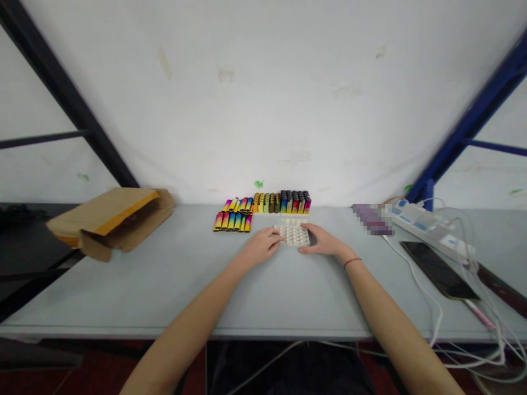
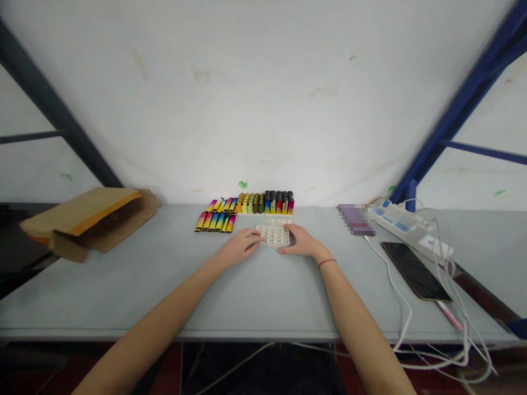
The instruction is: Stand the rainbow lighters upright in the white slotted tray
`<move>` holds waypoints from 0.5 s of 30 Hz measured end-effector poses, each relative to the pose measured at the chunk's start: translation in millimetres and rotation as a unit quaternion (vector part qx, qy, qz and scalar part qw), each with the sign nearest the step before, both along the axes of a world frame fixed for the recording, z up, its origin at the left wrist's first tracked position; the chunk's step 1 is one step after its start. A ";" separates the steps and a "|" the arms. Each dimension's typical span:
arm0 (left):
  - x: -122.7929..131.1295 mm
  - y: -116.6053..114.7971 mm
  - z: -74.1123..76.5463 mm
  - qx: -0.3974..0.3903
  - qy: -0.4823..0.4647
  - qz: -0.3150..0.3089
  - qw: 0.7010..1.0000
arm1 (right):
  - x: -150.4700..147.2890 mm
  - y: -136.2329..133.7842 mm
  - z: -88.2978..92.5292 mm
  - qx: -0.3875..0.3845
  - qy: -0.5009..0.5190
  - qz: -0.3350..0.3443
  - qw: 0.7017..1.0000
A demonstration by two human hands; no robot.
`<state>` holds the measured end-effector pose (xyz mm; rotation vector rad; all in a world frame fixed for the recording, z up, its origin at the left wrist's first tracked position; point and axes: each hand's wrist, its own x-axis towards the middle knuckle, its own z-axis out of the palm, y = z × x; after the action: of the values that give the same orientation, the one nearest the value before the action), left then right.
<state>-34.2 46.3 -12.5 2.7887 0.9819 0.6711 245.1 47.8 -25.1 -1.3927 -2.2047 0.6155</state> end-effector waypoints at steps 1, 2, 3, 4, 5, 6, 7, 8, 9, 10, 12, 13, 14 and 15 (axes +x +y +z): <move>-0.7 -0.2 2.6 -0.002 0.004 0.019 1.000 | -0.4 -0.5 0.0 0.006 -0.001 0.001 1.000; -2.1 -0.4 5.6 0.002 0.008 0.051 0.999 | -1.0 -1.0 -0.1 0.013 -0.001 0.003 1.000; -4.6 -0.3 8.9 0.013 0.012 0.097 0.995 | -1.5 -1.4 -0.3 0.019 -0.002 0.006 1.000; -8.1 0.0 12.3 0.029 0.017 0.153 0.988 | -1.9 -1.6 -0.6 0.026 -0.002 0.010 1.000; -12.5 0.5 15.6 0.046 0.022 0.211 0.976 | -2.0 -1.5 -1.1 0.032 -0.003 0.015 0.999; -17.5 1.2 18.4 0.060 0.028 0.263 0.962 | -2.0 -1.2 -1.8 0.038 -0.003 0.020 0.999; -22.8 2.1 20.6 0.070 0.034 0.307 0.949 | -1.8 -0.7 -2.7 0.043 -0.003 0.024 0.999; -27.9 2.9 22.0 0.074 0.042 0.341 0.936 | -1.6 0.0 -3.6 0.048 -0.003 0.028 0.998; -32.3 3.7 22.6 0.075 0.050 0.368 0.926 | -1.3 0.7 -4.6 0.053 -0.003 0.031 0.998; -35.6 4.4 22.5 0.073 0.059 0.386 0.918 | -1.0 1.4 -5.4 0.056 -0.002 0.033 0.998; -38.6 5.1 20.9 0.069 0.074 0.402 0.910 | -0.8 2.1 -6.6 0.062 0.000 0.032 0.998; -38.2 5.2 20.0 0.069 0.080 0.401 0.910 | -1.0 2.1 -6.7 0.063 0.000 0.031 0.998; -36.9 5.0 19.2 0.069 0.084 0.394 0.913 | -1.2 2.0 -6.6 0.063 0.000 0.030 0.998; -34.9 4.6 18.7 0.069 0.086 0.385 0.916 | -1.5 1.6 -6.1 0.063 -0.001 0.029 0.998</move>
<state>-69.1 50.9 6.2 2.5312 2.1880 0.5702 243.6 49.5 -31.2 -1.2707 -2.2516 0.4860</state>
